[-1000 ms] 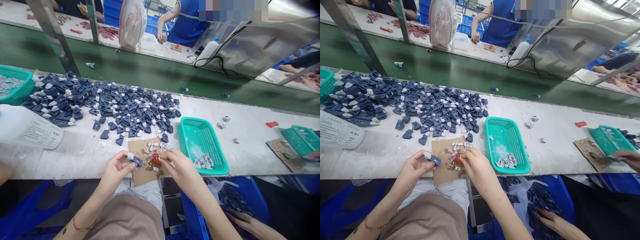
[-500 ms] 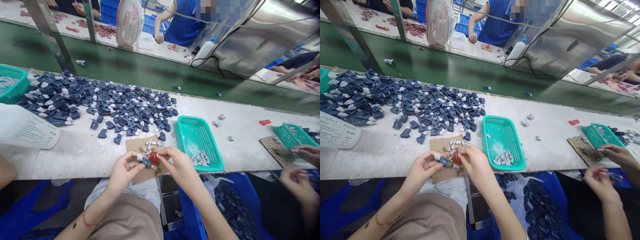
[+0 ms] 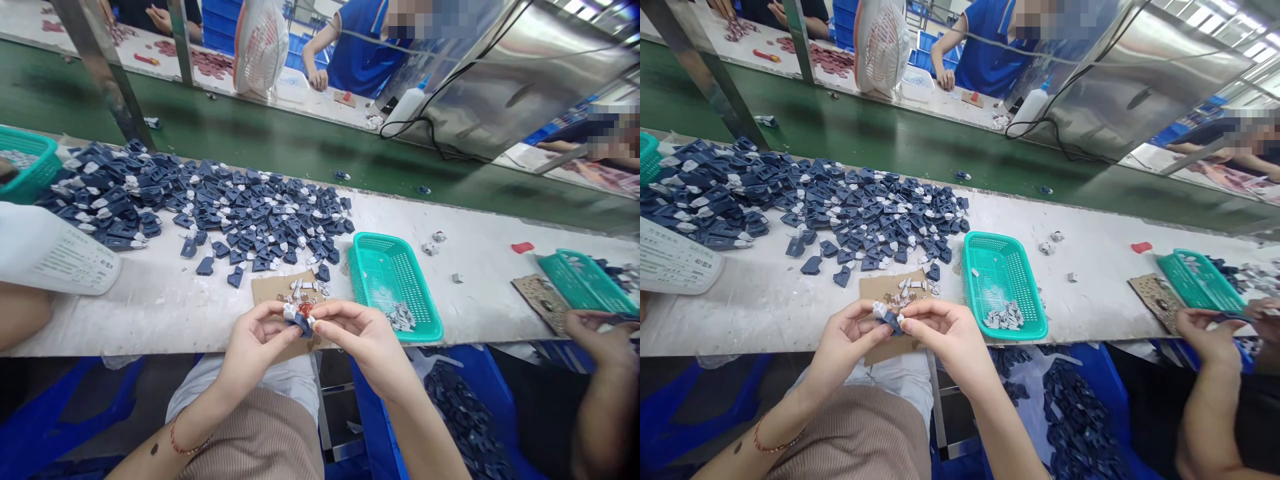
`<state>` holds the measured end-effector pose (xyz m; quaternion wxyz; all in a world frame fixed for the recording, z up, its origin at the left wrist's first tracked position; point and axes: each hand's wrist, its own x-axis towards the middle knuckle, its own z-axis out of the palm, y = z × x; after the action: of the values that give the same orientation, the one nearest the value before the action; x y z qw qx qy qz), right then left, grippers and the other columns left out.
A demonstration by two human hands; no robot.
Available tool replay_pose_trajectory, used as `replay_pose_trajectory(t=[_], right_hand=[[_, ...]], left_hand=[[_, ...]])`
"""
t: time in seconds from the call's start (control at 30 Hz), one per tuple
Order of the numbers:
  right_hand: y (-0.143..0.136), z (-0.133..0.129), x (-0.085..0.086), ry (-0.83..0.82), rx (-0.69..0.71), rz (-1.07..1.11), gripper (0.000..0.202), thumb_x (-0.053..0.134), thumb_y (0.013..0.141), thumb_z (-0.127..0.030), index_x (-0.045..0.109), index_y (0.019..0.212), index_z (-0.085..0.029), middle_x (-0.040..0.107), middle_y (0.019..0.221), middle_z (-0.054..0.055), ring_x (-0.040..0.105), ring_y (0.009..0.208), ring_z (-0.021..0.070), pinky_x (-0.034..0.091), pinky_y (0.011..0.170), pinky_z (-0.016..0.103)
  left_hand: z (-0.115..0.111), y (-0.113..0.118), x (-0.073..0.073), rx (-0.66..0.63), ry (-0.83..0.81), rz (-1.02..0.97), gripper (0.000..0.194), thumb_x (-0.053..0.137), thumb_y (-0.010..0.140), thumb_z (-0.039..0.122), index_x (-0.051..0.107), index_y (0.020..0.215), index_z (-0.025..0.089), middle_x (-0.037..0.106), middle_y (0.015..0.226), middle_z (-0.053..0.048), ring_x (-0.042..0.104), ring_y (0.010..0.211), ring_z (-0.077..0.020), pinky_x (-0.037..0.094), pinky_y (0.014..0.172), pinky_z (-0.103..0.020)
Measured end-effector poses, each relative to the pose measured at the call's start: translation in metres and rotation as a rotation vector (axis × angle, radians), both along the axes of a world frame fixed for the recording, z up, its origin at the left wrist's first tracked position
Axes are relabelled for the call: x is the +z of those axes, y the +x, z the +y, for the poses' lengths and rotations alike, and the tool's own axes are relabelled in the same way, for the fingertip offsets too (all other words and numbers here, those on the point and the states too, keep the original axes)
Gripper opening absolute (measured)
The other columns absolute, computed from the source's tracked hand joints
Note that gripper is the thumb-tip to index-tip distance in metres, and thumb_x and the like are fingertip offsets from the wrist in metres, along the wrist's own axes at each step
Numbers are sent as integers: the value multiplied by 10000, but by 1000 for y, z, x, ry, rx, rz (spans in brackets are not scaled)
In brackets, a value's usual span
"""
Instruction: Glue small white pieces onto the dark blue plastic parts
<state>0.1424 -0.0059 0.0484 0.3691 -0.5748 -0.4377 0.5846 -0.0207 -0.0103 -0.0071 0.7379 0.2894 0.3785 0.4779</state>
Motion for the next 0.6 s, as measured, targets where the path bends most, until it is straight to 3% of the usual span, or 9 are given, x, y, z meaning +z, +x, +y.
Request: replay_pose_trajectory(t=[0.43,0.6], right_hand=[[-10,-3,5,182,108,-188,36,759,734,-230,754,753,-199,728,834,41,668,835,184,536,791,297],[-6,-6,-2,69,78,10,169,783,733,-322,723,824,-193,707,874,39,650,802,165,525,735,269]], left_hand=[[-6,-2,-2,55,40,14,189,778,699,170,677,860,161,767,851,-38,728,798,-156,575,765,-220],[-6,-4,1,49,54,82,178,783,696,175,693,849,164,762,832,-37,711,771,-155,565,750,-225]])
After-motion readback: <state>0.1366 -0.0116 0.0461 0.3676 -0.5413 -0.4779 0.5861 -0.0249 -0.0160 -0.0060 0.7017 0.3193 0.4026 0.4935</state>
